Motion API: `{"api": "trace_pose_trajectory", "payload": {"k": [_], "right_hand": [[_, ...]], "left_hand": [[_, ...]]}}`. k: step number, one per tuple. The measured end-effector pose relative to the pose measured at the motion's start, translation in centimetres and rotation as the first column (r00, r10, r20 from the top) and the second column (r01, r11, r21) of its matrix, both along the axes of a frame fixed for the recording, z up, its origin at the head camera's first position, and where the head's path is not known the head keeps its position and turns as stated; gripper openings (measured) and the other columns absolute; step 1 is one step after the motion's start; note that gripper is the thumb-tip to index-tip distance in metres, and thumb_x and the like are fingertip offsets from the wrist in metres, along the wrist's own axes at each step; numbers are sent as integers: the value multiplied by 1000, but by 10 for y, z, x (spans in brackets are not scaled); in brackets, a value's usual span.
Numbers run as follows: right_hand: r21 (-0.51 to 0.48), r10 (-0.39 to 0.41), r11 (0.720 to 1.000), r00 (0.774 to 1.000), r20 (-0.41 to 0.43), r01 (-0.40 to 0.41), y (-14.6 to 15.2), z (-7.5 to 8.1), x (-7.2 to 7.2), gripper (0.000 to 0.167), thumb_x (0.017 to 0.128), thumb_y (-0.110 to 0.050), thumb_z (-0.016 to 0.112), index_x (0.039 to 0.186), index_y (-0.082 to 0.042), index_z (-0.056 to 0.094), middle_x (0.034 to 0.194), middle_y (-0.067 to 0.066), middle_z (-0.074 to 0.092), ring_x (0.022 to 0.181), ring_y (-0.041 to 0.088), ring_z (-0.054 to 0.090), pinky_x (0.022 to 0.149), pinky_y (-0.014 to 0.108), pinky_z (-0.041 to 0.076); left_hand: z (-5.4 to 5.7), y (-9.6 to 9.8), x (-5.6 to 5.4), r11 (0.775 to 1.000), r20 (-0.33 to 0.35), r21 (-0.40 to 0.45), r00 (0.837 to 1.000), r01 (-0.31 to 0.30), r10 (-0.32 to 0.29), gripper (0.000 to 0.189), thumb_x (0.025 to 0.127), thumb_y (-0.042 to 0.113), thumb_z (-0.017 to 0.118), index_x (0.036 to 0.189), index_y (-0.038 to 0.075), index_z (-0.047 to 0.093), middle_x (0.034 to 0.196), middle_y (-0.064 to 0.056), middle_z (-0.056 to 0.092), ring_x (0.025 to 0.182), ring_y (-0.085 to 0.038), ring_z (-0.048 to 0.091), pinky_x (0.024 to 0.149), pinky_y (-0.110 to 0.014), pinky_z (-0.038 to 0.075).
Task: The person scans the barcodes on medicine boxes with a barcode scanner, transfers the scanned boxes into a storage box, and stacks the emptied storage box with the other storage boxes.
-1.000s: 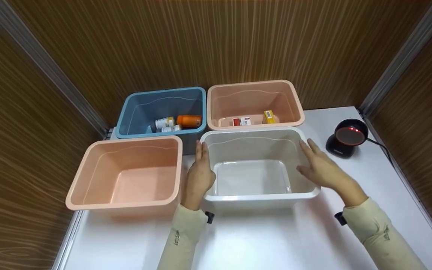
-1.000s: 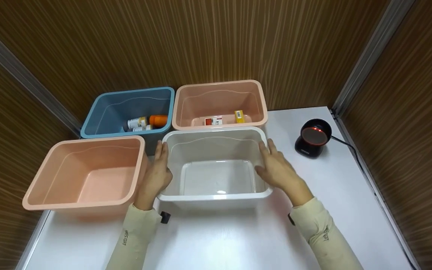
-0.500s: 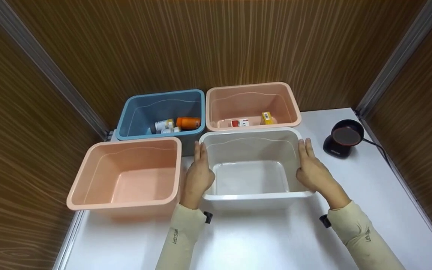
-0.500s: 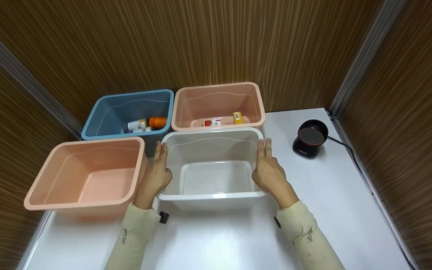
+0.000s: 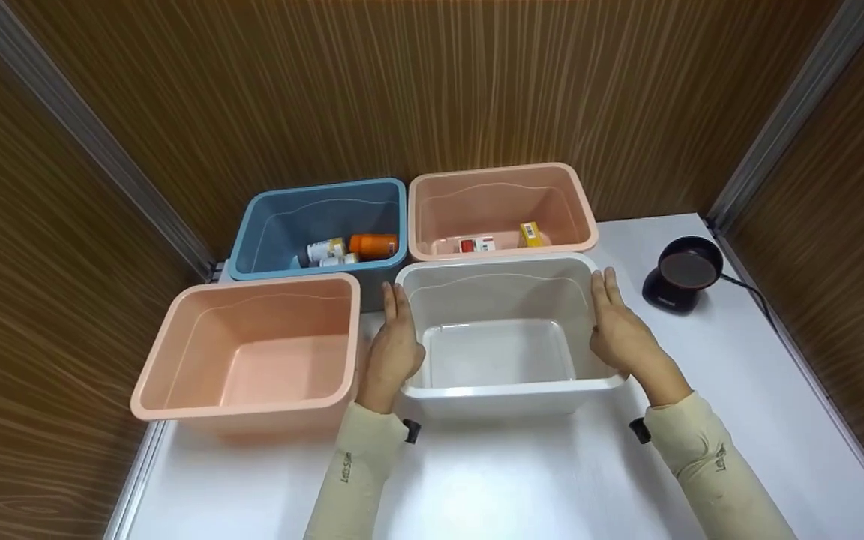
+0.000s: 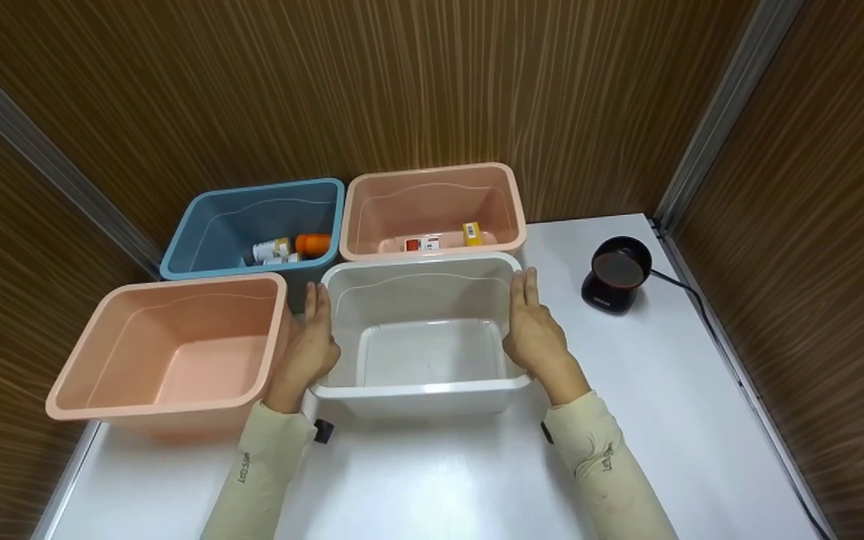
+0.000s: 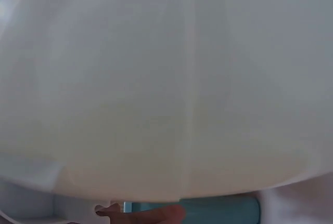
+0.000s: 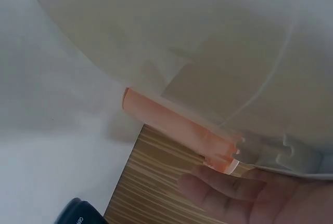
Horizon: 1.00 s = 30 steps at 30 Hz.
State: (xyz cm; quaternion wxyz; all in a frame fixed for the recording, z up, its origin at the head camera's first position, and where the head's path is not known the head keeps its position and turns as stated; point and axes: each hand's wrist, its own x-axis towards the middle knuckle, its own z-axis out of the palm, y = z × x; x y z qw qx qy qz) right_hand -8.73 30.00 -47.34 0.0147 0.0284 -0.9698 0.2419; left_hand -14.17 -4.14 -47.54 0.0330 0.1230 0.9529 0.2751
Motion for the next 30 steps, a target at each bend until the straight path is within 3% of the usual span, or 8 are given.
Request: {"api": "trace_pose_trajectory", "payload": {"k": [9,17,22,26,30], "right_hand": [[-56,34,998,999,31,-32,7,11,0,83,84,7,46,156,12,6,160,35,-3,140,53,27,106,61,35],[-90,46,995,999,13,-45,10,24,18,80,84,4,47,155,14,12,161,35,4,144,50,21,113,59,27],[-120,54,991,999,8,-52,10,42,30,79,86,4,48,156,12,12,161,33,4,147,47,14,117,57,20],[-137,68,988,998,-1,-67,9,60,35,78,87,4,48,156,11,11,162,33,3,149,44,7,119,53,13],[-135,65,989,998,1,-64,6,76,38,79,88,1,48,157,9,10,163,30,2,150,42,7,119,53,13]], "left_hand": [[8,1,-5,1000,36,-6,999,-6,6,90,87,-14,60,161,0,9,167,-21,-3,62,-18,54,55,-24,49],[19,-1,9,1000,55,-15,998,23,-22,86,88,-14,57,160,-2,11,167,-22,-3,79,-24,62,54,-24,47],[38,-5,17,999,48,-16,998,30,-29,86,88,-12,56,160,-2,12,167,-21,-2,80,-26,63,52,-27,46],[55,-8,18,1000,67,3,997,31,-31,87,88,-14,55,161,1,10,167,-18,-4,62,-21,57,51,-27,46],[72,-12,19,999,67,2,997,48,-48,87,88,-15,53,161,3,9,168,-16,-6,54,-17,49,51,-25,46]]}}
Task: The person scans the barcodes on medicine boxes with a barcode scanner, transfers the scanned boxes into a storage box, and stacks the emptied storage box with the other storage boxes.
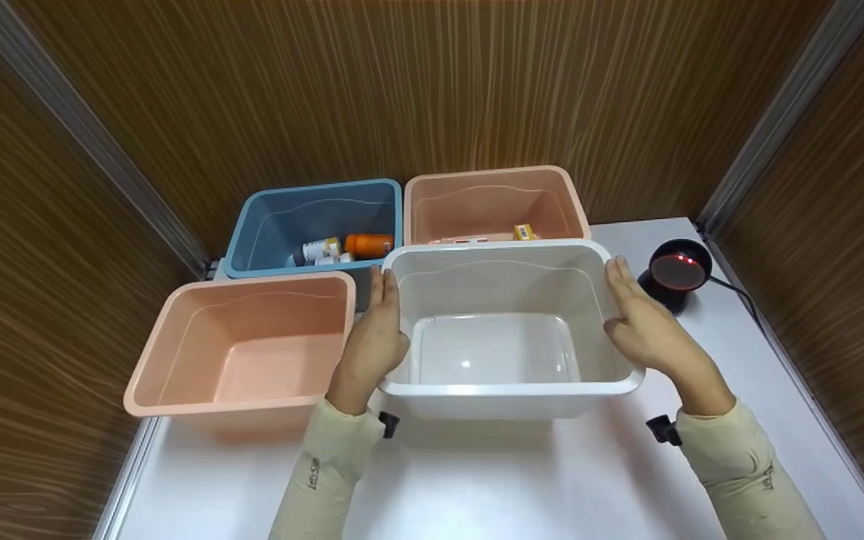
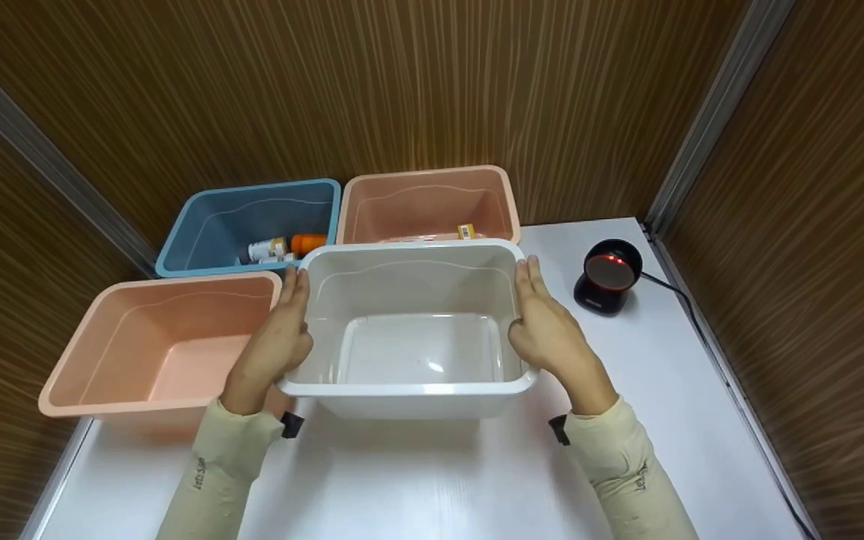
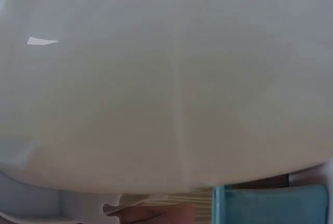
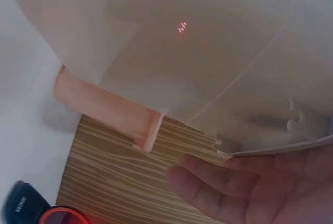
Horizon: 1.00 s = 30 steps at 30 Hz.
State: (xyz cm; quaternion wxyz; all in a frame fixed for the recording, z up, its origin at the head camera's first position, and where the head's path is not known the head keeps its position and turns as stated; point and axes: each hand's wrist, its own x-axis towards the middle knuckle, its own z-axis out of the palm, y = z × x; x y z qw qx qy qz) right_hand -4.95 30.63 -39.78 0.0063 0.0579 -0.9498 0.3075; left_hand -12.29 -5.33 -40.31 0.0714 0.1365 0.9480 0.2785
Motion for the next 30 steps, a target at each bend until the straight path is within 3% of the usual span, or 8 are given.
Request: {"api": "trace_pose_trajectory", "payload": {"k": [4,9,11,16,18,22,25,30], "right_hand": [[7,1,1000,1000,0,-1,-4,16,0,78,90,0,49,157,6,10,164,28,1,150,42,7,119,54,14],[21,-5,1000,1000,-17,6,-8,36,-2,79,91,-2,50,158,4,10,164,25,1,150,41,7,119,54,14],[22,-2,1000,1000,-25,3,-10,43,-4,79,91,-2,50,158,3,9,165,24,1,150,39,7,119,53,15],[13,-9,1000,999,-46,10,-16,58,-9,79,91,-2,49,159,1,10,166,19,0,151,38,8,119,54,16],[7,-16,1000,999,-52,16,-19,62,-11,78,91,-2,48,160,0,11,166,17,1,151,36,9,119,53,16],[-7,-17,1000,998,-58,17,-27,67,-16,78,91,-3,47,160,-1,11,167,15,1,152,31,7,120,51,15],[-19,-16,1000,998,-65,14,-33,72,-17,78,90,-2,47,160,-1,11,167,13,0,152,28,6,120,51,15],[-52,-3,999,996,-90,-2,-45,83,-22,78,90,-1,46,160,0,11,167,13,-1,152,27,4,120,50,14]], "left_hand": [[19,-6,0,1000,1,-7,1000,-1,1,87,90,-14,54,161,4,8,167,-12,-9,63,-22,57,56,-26,50],[43,-11,-1,1000,14,12,1000,4,-4,90,89,-15,52,162,6,4,168,-10,-11,100,-31,64,58,-27,50],[51,-14,-3,1000,16,4,1000,1,-1,91,89,-15,51,162,7,2,168,-9,-12,97,-31,64,56,-28,48],[65,-21,-5,999,-6,-31,1000,20,-20,91,89,-13,51,162,5,0,167,-10,-16,67,-24,58,55,-28,46],[70,-24,-6,999,-19,-33,1000,22,-23,91,89,-13,51,161,4,0,167,-12,-15,68,-24,59,55,-28,46],[80,-32,-6,1000,-29,-21,1000,2,-3,91,88,-15,50,161,5,0,167,-12,-14,105,-33,65,55,-28,47],[87,-37,-6,1000,-27,-21,1000,-9,8,92,88,-15,51,161,6,-1,167,-11,-15,135,-39,46,62,-29,53],[101,-50,-8,1000,-47,-22,999,-10,9,92,88,-16,51,161,5,-2,167,-11,-16,146,-42,25,92,-45,55]]}}
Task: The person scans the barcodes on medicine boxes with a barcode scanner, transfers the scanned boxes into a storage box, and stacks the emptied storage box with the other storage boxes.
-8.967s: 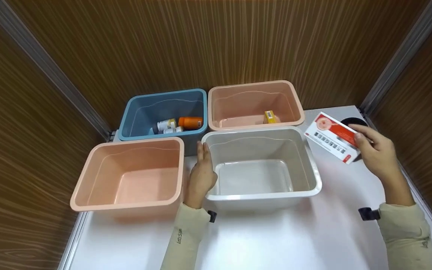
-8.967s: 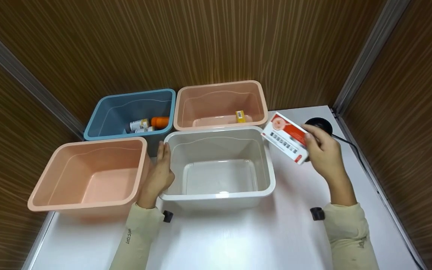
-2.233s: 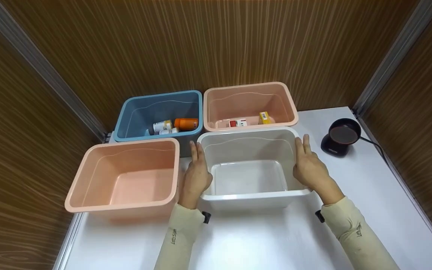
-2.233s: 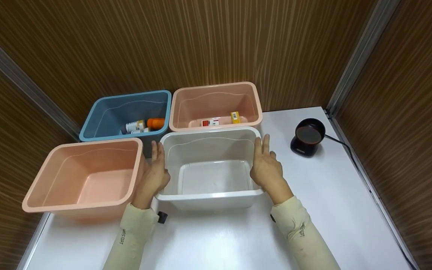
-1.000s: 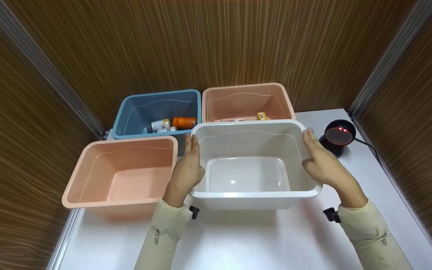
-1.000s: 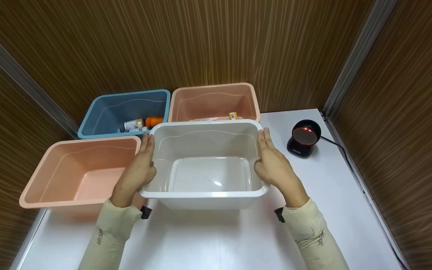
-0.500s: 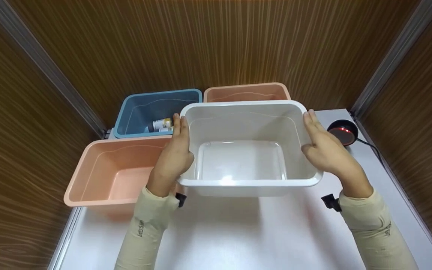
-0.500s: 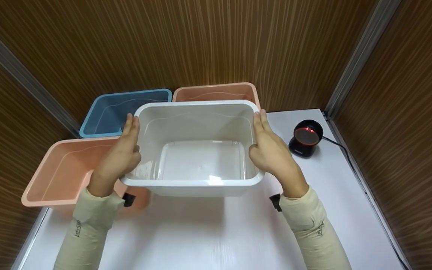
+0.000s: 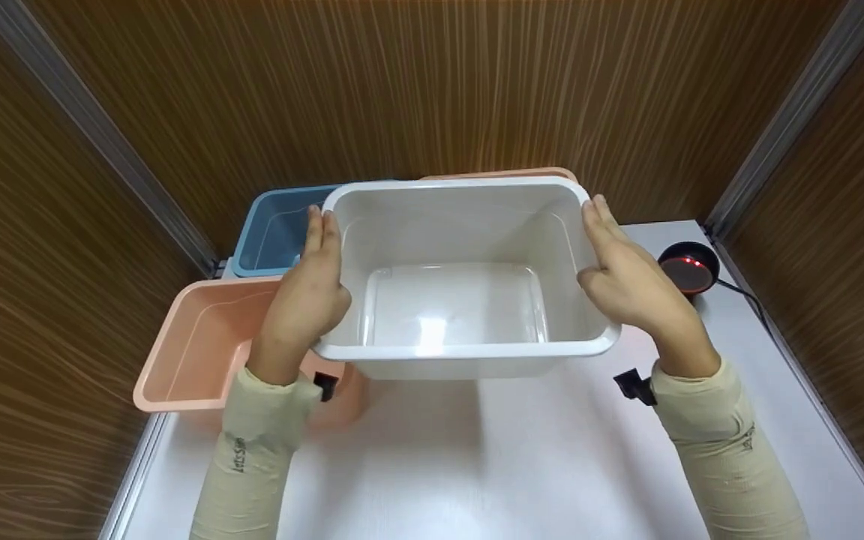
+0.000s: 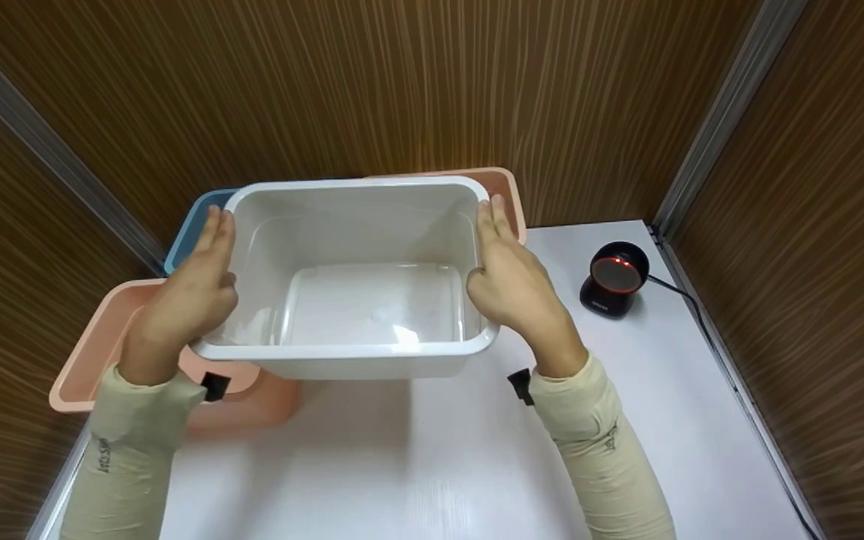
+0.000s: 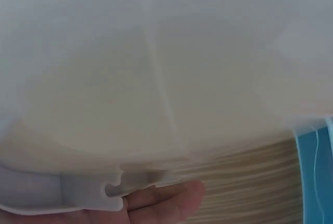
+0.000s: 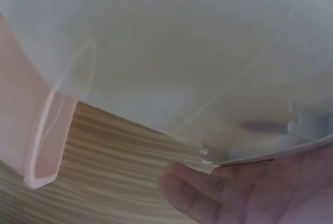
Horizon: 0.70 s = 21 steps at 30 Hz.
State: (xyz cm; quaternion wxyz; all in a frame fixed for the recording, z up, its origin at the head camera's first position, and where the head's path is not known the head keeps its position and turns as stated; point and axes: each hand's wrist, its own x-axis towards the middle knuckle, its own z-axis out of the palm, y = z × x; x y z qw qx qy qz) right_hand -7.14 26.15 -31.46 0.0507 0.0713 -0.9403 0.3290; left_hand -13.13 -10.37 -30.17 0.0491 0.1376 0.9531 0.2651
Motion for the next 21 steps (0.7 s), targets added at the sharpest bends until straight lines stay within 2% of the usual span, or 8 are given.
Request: {"api": "trace_pose_trajectory", "payload": {"k": [4,5,6,7,11,14,18,21], "right_hand": [[-46,15,999,1000,-13,-16,-11,10,-5,82,87,1,49,160,-1,11,167,13,0,152,26,4,119,50,15],[-63,21,998,1000,-13,-22,-13,12,-6,83,87,1,50,160,-2,11,167,11,0,152,26,5,119,50,17],[-78,28,997,999,-16,-29,-16,14,-7,85,86,1,51,160,-2,11,167,11,0,152,26,6,118,51,20],[-91,30,995,999,-19,-32,-19,15,-9,86,84,1,53,160,-2,11,167,10,1,152,25,5,118,50,21],[-117,44,992,999,-25,-46,-37,17,-15,89,82,-1,56,160,-1,13,167,12,3,152,23,4,120,44,16],[-101,57,993,998,-33,-60,-54,16,-21,88,82,-3,56,160,-1,14,166,14,4,152,23,2,121,39,6],[-68,75,995,996,-46,-78,-79,17,-28,88,83,-4,57,160,-2,13,167,13,4,152,24,4,121,40,9],[-51,79,995,996,-41,-81,-100,17,-33,89,84,-7,58,161,-4,12,167,9,2,152,24,8,121,47,13]], "left_hand": [[13,-14,-2,1000,-28,-1,999,17,-17,89,87,-17,47,161,3,-1,167,-12,-15,147,-43,20,101,-53,45],[16,-19,-2,1000,-35,-6,999,22,-23,88,87,-16,46,160,2,0,167,-12,-14,148,-42,19,106,-54,40],[19,-23,-3,1000,-42,-12,999,28,-29,87,87,-16,44,160,1,0,167,-13,-14,148,-42,19,105,-53,41],[22,-28,-4,999,-55,-24,998,38,-39,86,87,-15,43,160,0,0,167,-14,-13,148,-42,19,109,-53,36],[32,-52,-7,996,-100,-67,993,60,-67,85,86,-11,42,159,-2,0,166,-16,-12,145,-45,23,115,-56,26],[34,-73,-7,996,-120,-63,990,68,-76,81,91,-8,43,159,0,-1,166,-14,-14,146,-47,20,117,-55,20],[34,-101,-3,997,-133,-41,989,64,-69,78,96,-5,43,159,2,-2,165,-10,-17,148,-46,9,119,-52,8],[34,-122,-1,996,-156,-71,985,60,-70,79,95,-5,45,159,1,-1,165,-12,-16,146,-50,12,118,-55,11]]}}
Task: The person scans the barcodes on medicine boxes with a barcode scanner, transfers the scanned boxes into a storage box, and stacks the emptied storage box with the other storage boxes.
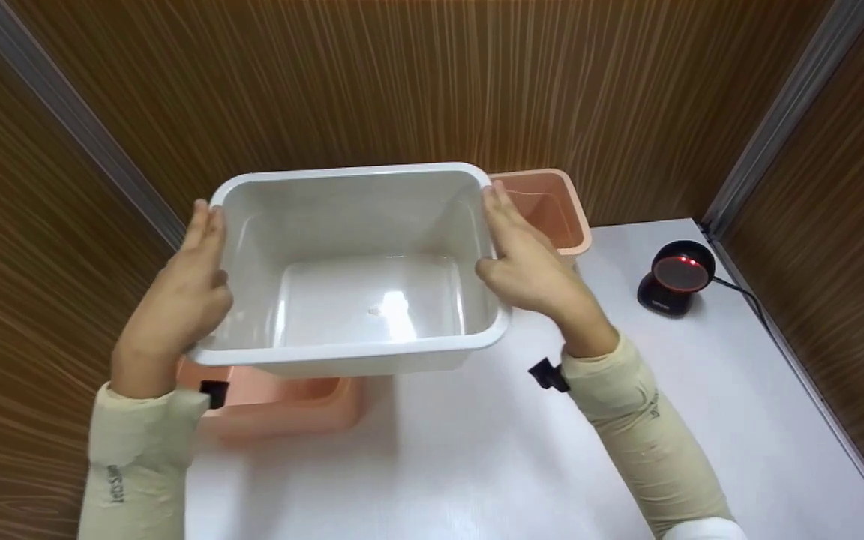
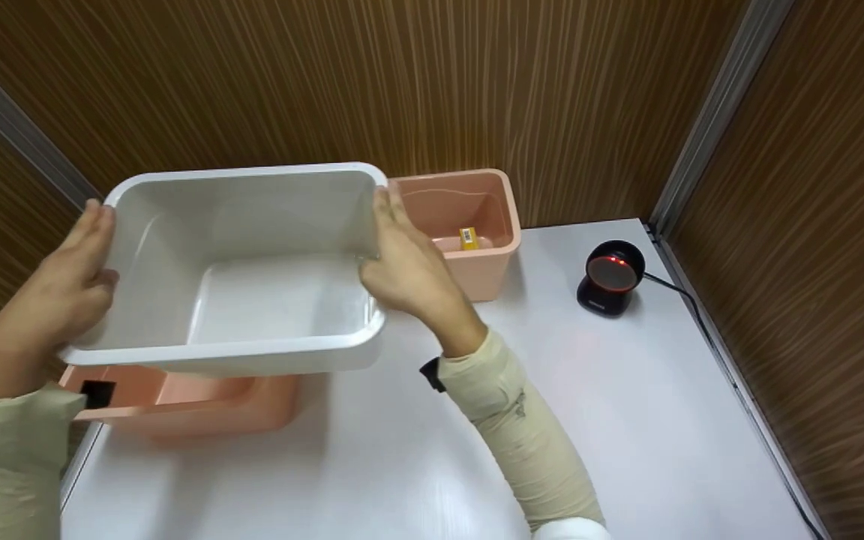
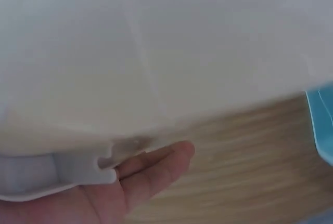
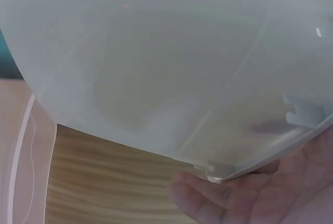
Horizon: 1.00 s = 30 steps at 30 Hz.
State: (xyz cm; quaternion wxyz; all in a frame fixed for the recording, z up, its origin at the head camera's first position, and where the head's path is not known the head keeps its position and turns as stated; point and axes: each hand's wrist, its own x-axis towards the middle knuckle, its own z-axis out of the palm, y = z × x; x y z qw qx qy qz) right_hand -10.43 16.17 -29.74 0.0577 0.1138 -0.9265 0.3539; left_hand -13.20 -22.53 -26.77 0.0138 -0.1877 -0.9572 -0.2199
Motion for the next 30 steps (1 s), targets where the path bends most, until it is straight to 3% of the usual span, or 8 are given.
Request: {"api": "trace_pose_trajectory", "payload": {"k": [5,8,12,16,22,24,26,30], "right_hand": [[-5,22,1000,999,23,-22,-33,0,-6,90,86,-9,59,162,-6,10,168,5,-3,150,25,15,120,51,16],[-18,45,999,999,26,-44,-47,-1,-9,89,86,-8,58,161,-6,11,168,7,-2,150,25,17,120,44,19],[-21,66,998,997,27,-66,-58,-4,-15,86,87,-8,56,161,-4,12,168,10,2,150,22,15,119,37,20],[-20,83,996,996,28,-82,-72,-6,-21,85,88,-9,56,161,-3,13,167,12,3,151,19,12,119,33,18],[-34,103,994,993,53,-101,-101,-13,-25,86,90,-13,59,162,-5,12,168,11,3,151,21,13,120,38,18],[-35,107,994,992,66,-105,-111,-16,-26,86,92,-15,60,162,-7,11,168,10,1,151,24,13,120,42,17],[-43,110,993,990,85,-107,-119,-19,-27,86,93,-16,61,162,-9,11,168,9,-1,150,26,17,117,46,25],[-40,115,993,989,92,-112,-134,-22,-28,86,93,-19,62,162,-7,12,168,11,1,149,28,22,114,45,33]], "left_hand": [[-2,-30,3,992,-32,-123,999,-11,8,83,90,-10,45,158,-5,-2,163,-23,-16,138,-58,26,108,-65,29],[-6,-40,5,982,-15,-187,999,-32,29,89,85,-12,47,158,-6,-3,162,-26,-17,132,-62,30,101,-68,34],[-10,-53,6,971,-31,-235,999,-39,33,92,81,-12,52,156,-10,-1,161,-32,-15,134,-65,24,106,-70,28],[-11,-69,6,956,-108,-291,994,-46,15,92,79,-9,56,154,-15,5,159,-36,-8,143,-58,9,116,-64,9],[-16,-99,6,924,-157,-373,987,-82,24,92,80,-4,59,154,-14,5,159,-36,-5,147,-49,-11,117,-57,-11],[-18,-108,7,922,-150,-376,988,-96,41,93,81,-4,58,155,-13,4,159,-36,-6,147,-49,-12,116,-57,-12],[-19,-116,7,921,-149,-370,986,-119,67,92,81,-4,57,156,-12,4,160,-36,-4,146,-52,-9,116,-60,-9],[-24,-130,8,912,-150,-376,982,-166,117,87,83,-3,52,157,-9,8,160,-36,2,143,-59,7,111,-72,5]]}}
